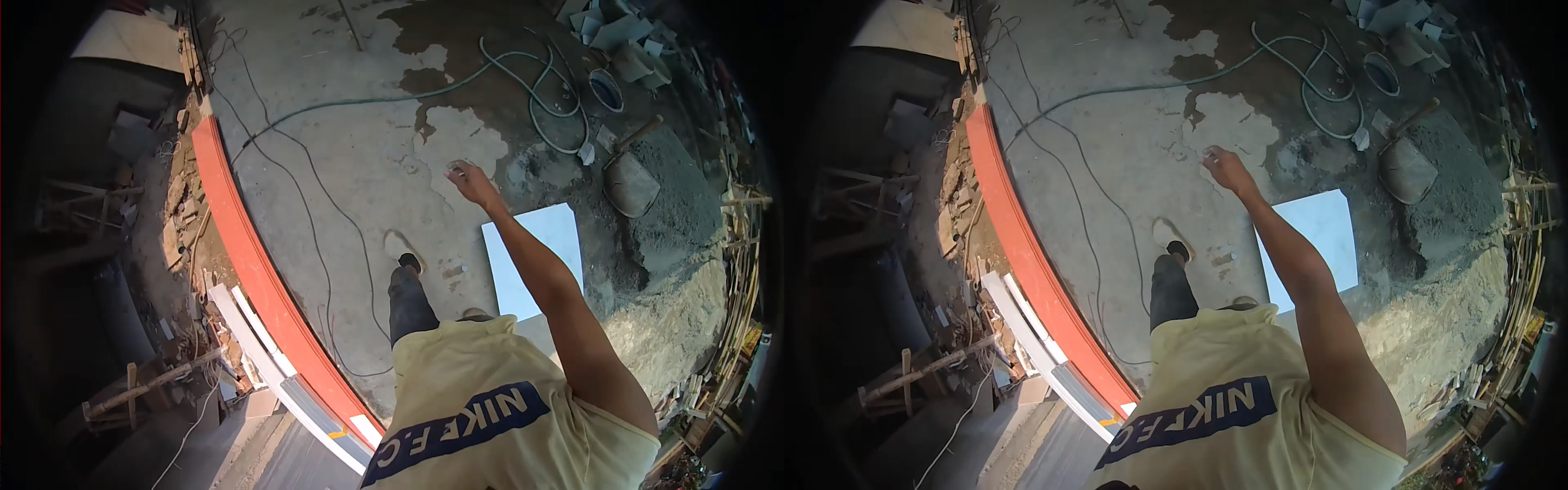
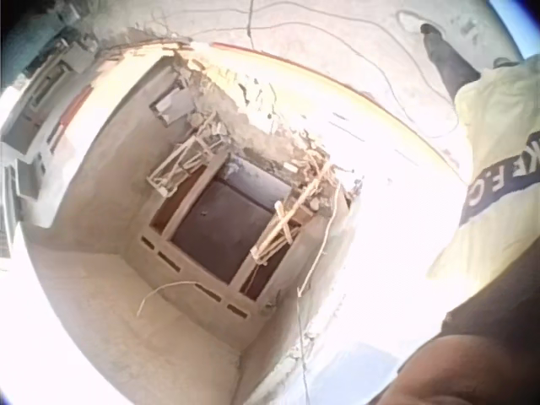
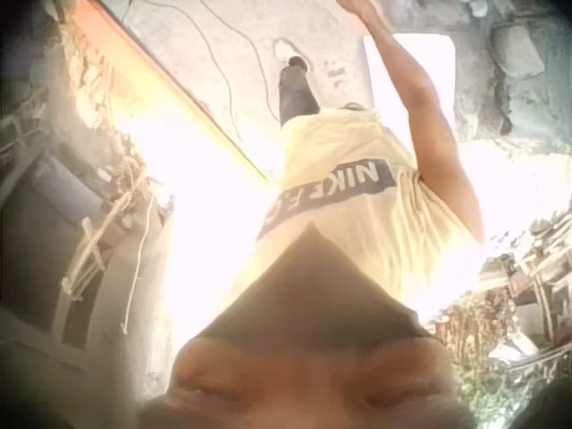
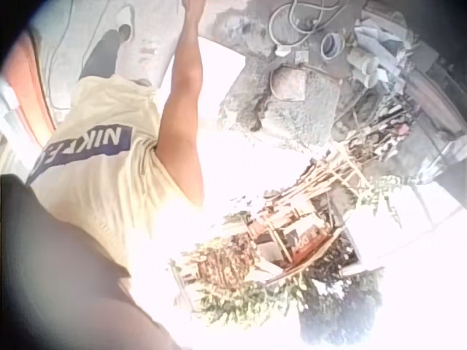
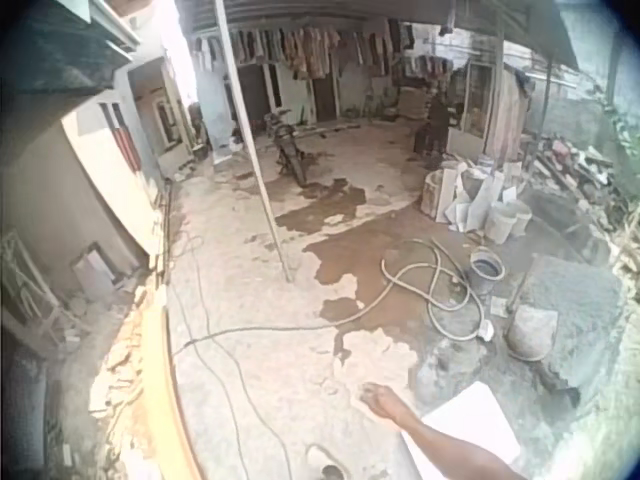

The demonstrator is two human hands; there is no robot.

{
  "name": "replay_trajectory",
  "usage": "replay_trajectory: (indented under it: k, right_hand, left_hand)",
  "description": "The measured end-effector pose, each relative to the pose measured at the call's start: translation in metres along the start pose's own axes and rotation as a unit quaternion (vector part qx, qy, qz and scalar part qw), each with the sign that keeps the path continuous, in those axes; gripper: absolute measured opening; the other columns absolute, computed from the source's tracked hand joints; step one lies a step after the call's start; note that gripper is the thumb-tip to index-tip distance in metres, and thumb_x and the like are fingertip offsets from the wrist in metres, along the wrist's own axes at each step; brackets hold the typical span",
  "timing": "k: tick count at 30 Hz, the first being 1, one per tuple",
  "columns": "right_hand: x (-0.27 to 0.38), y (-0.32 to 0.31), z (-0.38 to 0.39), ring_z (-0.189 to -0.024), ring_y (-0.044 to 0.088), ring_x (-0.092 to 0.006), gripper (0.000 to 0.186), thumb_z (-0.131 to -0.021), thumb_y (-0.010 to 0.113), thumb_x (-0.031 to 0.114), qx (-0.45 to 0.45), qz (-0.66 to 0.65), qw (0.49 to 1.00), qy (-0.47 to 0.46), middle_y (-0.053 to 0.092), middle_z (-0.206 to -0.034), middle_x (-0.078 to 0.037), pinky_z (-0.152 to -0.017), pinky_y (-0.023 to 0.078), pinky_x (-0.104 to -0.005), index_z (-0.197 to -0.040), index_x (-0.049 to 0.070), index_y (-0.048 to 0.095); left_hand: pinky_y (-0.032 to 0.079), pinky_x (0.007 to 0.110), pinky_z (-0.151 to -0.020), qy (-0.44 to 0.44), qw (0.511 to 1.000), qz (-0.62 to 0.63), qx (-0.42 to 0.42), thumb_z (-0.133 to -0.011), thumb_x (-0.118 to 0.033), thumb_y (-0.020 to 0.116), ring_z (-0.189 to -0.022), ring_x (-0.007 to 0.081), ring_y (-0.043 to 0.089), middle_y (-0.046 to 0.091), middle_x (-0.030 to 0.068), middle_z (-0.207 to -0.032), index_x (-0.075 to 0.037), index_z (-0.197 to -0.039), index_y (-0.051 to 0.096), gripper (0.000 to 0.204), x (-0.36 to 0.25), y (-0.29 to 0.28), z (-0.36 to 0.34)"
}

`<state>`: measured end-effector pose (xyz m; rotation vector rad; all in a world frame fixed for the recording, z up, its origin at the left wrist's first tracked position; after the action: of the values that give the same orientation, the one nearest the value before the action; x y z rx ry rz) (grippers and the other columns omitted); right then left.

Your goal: The person picks up an angle grinder and uses it to cut a straight line across the edge of a large ceramic tile on the ground.

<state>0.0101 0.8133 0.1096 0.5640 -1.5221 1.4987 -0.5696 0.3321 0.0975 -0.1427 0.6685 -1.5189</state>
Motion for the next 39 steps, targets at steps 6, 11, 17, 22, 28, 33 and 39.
replay_trajectory:
  k: [6, 11, 17, 22, 28, 33, 39]
  right_hand:
    - [0.137, 0.171, 0.024, -0.100, 0.067, -0.0349, 0.044, -0.084, 0.074, 0.033, 0.426, 0.108, 0.896, -0.062, 0.070, -0.107, -0.019, -0.087, 0.053, -0.0425, -0.116, 0.004, 0.066]
    - [0.041, 0.053, -0.076, -0.078, 0.071, -0.0278, 0.039, -0.085, 0.073, 0.033, 0.079, 0.103, 0.991, 0.044, 0.072, -0.089, -0.017, -0.073, 0.055, -0.0364, -0.105, 0.000, 0.070]
    - [-0.078, -0.163, -0.152, -0.094, 0.068, -0.0417, 0.035, -0.087, 0.063, 0.029, -0.253, 0.349, 0.859, 0.275, 0.070, -0.102, -0.025, -0.076, 0.053, -0.0536, -0.098, -0.004, 0.069]
    - [-0.051, -0.099, -0.294, -0.107, 0.065, -0.0424, 0.039, -0.081, 0.065, 0.028, -0.159, 0.313, 0.834, 0.425, 0.068, -0.112, -0.025, -0.088, 0.053, -0.0540, -0.109, 0.001, 0.068]
    - [0.103, 0.178, -0.618, -0.091, 0.068, -0.0376, 0.036, -0.081, 0.069, 0.032, 0.091, 0.231, 0.968, 0.031, 0.071, -0.094, -0.022, -0.079, 0.053, -0.0442, -0.096, -0.001, 0.070]
    - [0.424, 0.333, -0.773, -0.090, 0.070, -0.0305, 0.040, -0.090, 0.066, 0.031, 0.335, 0.071, 0.918, -0.202, 0.071, -0.104, -0.020, -0.080, 0.054, -0.0385, -0.115, -0.001, 0.066]
    - [0.563, 0.399, -0.930, -0.089, 0.069, -0.0327, 0.036, -0.091, 0.066, 0.029, 0.290, 0.003, 0.913, -0.287, 0.071, -0.103, -0.020, -0.079, 0.054, -0.0390, -0.111, 0.000, 0.066]
  left_hand:
    - [0.055, 0.033, -0.071, 0.249, 0.968, -0.001, 0.032, -0.096, -0.023, 0.061, -0.085, 0.0167, 0.066, 0.068, 0.0134, -0.102, 0.000, -0.124, 0.060, 0.036, -0.192, 0.022, -0.071]
    - [0.054, 0.030, -0.067, 0.145, 0.966, 0.186, 0.108, -0.092, -0.028, 0.068, -0.076, 0.0171, 0.066, 0.070, 0.0114, -0.101, 0.000, -0.127, 0.059, 0.046, -0.464, 0.062, -0.129]
    - [0.056, 0.031, -0.073, 0.475, 0.863, -0.167, -0.050, -0.092, -0.028, 0.067, -0.085, 0.0168, 0.069, 0.071, 0.0143, -0.094, 0.002, -0.121, 0.063, 0.042, -0.688, 0.029, -0.283]
    - [0.057, 0.033, -0.064, 0.159, 0.897, 0.402, -0.100, -0.092, -0.026, 0.063, -0.082, 0.0209, 0.069, 0.070, 0.0095, -0.095, -0.005, -0.116, 0.063, 0.032, -0.782, 0.041, -0.343]
    - [0.053, 0.032, -0.054, 0.104, 0.985, 0.140, 0.002, -0.085, -0.023, 0.071, -0.073, 0.0194, 0.069, 0.072, 0.0097, -0.094, -0.007, -0.123, 0.065, 0.042, -0.831, 0.126, -0.333]
    - [0.055, 0.040, -0.071, 0.193, 0.980, -0.026, 0.041, -0.084, -0.024, 0.068, -0.082, 0.0255, 0.069, 0.071, 0.0117, -0.096, -0.007, -0.099, 0.073, 0.023, -0.852, 0.180, -0.325]
    - [0.054, 0.040, -0.068, 0.084, 0.995, -0.011, 0.059, -0.087, -0.026, 0.067, -0.083, 0.0264, 0.068, 0.069, 0.0116, -0.101, -0.006, -0.111, 0.066, 0.032, -1.025, 0.171, -0.398]
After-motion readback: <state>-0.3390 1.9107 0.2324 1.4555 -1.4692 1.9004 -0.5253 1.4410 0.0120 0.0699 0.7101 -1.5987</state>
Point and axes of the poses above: each hand's wrist, its own z-axis away from the middle knuckle, its own y-axis out of the palm, x = y × z, the point moved 1 cm from there along -z, towards the middle knuckle
